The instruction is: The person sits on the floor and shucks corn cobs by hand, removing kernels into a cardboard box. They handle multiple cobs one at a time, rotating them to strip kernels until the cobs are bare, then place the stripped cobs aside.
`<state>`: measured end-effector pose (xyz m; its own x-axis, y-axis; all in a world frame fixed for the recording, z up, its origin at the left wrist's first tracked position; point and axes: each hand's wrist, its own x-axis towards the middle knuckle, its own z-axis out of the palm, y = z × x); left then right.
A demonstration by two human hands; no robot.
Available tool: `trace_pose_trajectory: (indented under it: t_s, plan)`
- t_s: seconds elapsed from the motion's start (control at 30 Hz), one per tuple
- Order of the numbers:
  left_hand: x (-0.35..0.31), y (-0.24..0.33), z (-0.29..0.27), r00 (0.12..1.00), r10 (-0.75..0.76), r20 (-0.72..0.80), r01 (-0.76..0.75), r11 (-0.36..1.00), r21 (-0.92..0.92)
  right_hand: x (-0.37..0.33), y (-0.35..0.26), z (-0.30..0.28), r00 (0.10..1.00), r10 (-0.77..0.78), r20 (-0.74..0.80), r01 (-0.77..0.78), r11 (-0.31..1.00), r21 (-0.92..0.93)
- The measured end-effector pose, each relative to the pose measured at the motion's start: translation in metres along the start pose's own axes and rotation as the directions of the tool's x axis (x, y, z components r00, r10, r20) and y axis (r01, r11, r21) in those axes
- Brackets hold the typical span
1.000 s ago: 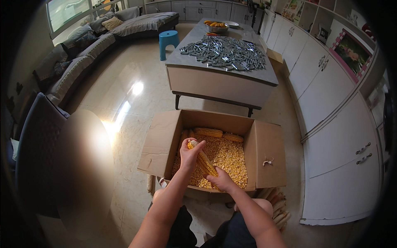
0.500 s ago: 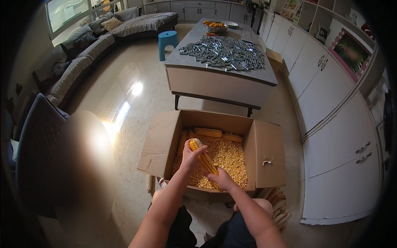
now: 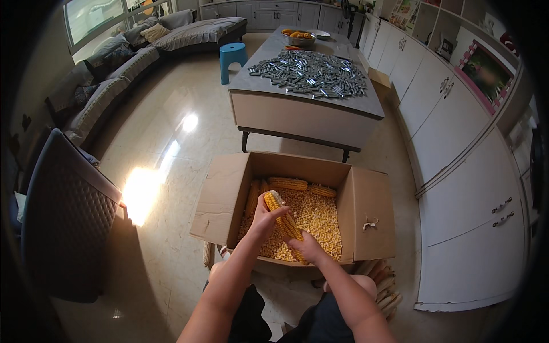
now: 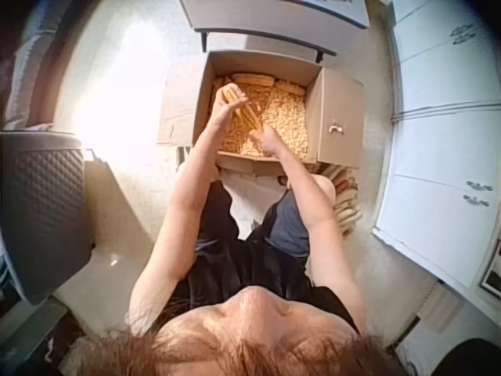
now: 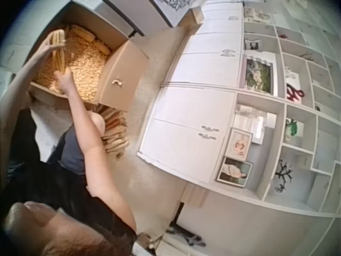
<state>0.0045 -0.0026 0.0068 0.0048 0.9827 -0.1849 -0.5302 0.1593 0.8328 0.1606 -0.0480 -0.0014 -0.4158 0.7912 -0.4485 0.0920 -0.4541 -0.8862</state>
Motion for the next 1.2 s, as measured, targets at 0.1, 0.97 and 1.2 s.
trace_pose_trajectory:
  t_s: [0.1,0.97,1.2]
  plan:
    - [0.0,-0.002,0.006,0.995,0.077,-0.064,-0.068,0.988,0.135,0.008,0.017,0.001,0.998,-0.043,-0.047,0.038,0.994,-0.1]
    - [-0.006,-0.02,0.021,0.988,0.144,-0.059,-0.124,0.959,0.255,0.011,0.014,0.002,0.899,-0.35,-0.262,0.285,0.924,-0.255]
    - [-0.008,-0.021,0.021,0.978,0.204,-0.055,-0.179,0.938,0.296,0.012,0.017,0.005,0.879,-0.34,-0.334,0.245,0.924,-0.294]
